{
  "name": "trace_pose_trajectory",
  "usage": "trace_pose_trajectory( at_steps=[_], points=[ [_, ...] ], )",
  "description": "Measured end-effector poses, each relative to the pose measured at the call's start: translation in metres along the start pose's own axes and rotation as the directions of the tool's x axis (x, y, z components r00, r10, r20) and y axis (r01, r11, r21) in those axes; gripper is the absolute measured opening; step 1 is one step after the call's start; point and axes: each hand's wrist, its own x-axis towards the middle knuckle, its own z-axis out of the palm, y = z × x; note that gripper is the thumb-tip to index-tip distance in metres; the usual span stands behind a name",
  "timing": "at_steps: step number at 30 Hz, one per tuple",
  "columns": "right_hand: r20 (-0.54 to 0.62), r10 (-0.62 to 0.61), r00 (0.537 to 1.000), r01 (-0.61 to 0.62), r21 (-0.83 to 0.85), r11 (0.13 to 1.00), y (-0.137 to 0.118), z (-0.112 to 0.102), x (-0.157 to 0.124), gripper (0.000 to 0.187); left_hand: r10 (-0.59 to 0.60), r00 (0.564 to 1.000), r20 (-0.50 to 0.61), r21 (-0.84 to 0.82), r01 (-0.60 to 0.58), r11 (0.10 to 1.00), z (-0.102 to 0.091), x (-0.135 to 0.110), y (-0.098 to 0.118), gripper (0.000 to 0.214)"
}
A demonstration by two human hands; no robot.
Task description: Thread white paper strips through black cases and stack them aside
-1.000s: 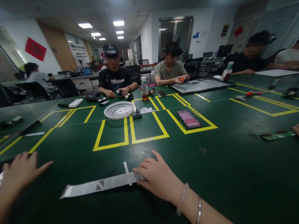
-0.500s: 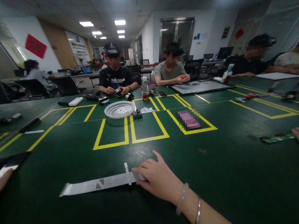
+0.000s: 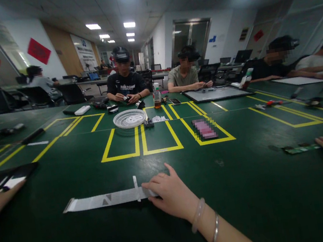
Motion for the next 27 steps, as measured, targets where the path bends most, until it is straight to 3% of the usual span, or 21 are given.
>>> trace_pose_trajectory(
  at_steps=[2, 3, 5, 7, 8, 11, 14, 16, 20, 27],
  points=[
    [-0.002, -0.015, 1.0, 0.015, 0.008, 1.0, 0.001, 0.0, 0.0, 0.043, -0.19, 0.973, -0.134, 0.135, 0.208, 0.969, -0.006, 0.002, 0.015, 0.079],
    [-0.003, -0.025, 1.0, 0.025, 0.015, 1.0, 0.001, 0.0, 0.0, 0.043, -0.173, 0.973, -0.15, 0.167, 0.197, 0.966, -0.009, 0.003, 0.026, 0.089],
    [-0.005, -0.046, 0.999, 0.047, 0.035, 0.998, 0.001, 0.0, -0.001, 0.043, 0.016, 0.992, -0.126, 0.172, 0.006, 0.985, -0.013, 0.003, 0.054, 0.093],
    [-0.011, -0.073, 0.997, 0.073, 0.059, 0.996, 0.001, 0.0, -0.001, 0.042, 0.233, 0.964, -0.13, 0.177, -0.209, 0.962, -0.009, -0.002, 0.088, 0.086],
    [-0.015, -0.087, 0.996, 0.088, 0.069, 0.994, 0.0, 0.0, -0.001, 0.04, 0.363, 0.921, -0.14, 0.186, -0.336, 0.923, -0.005, -0.007, 0.107, 0.082],
    [-0.032, -0.128, 0.991, 0.13, 0.08, 0.988, 0.0, 0.0, -0.001, 0.035, 0.679, 0.717, -0.161, 0.192, -0.652, 0.734, 0.019, -0.031, 0.16, 0.078],
    [-0.06, -0.157, 0.986, 0.161, 0.084, 0.983, 0.001, 0.001, -0.001, 0.032, 0.835, 0.545, -0.077, 0.147, -0.822, 0.551, 0.046, -0.061, 0.201, 0.077],
    [-0.084, -0.176, 0.981, 0.184, 0.097, 0.978, 0.002, 0.003, -0.001, 0.031, 0.877, 0.481, -0.022, 0.094, -0.872, 0.481, 0.058, -0.077, 0.218, 0.077],
    [-0.117, -0.199, 0.973, 0.211, 0.105, 0.972, 0.004, 0.006, -0.001, 0.029, 0.901, 0.43, 0.052, -0.005, -0.902, 0.431, 0.069, -0.095, 0.233, 0.074],
    [-0.084, -0.196, 0.977, 0.202, 0.057, 0.978, 0.005, 0.008, -0.001, 0.025, 0.901, 0.412, 0.137, -0.063, -0.904, 0.423, 0.074, -0.1, 0.234, 0.072]
  ],
)
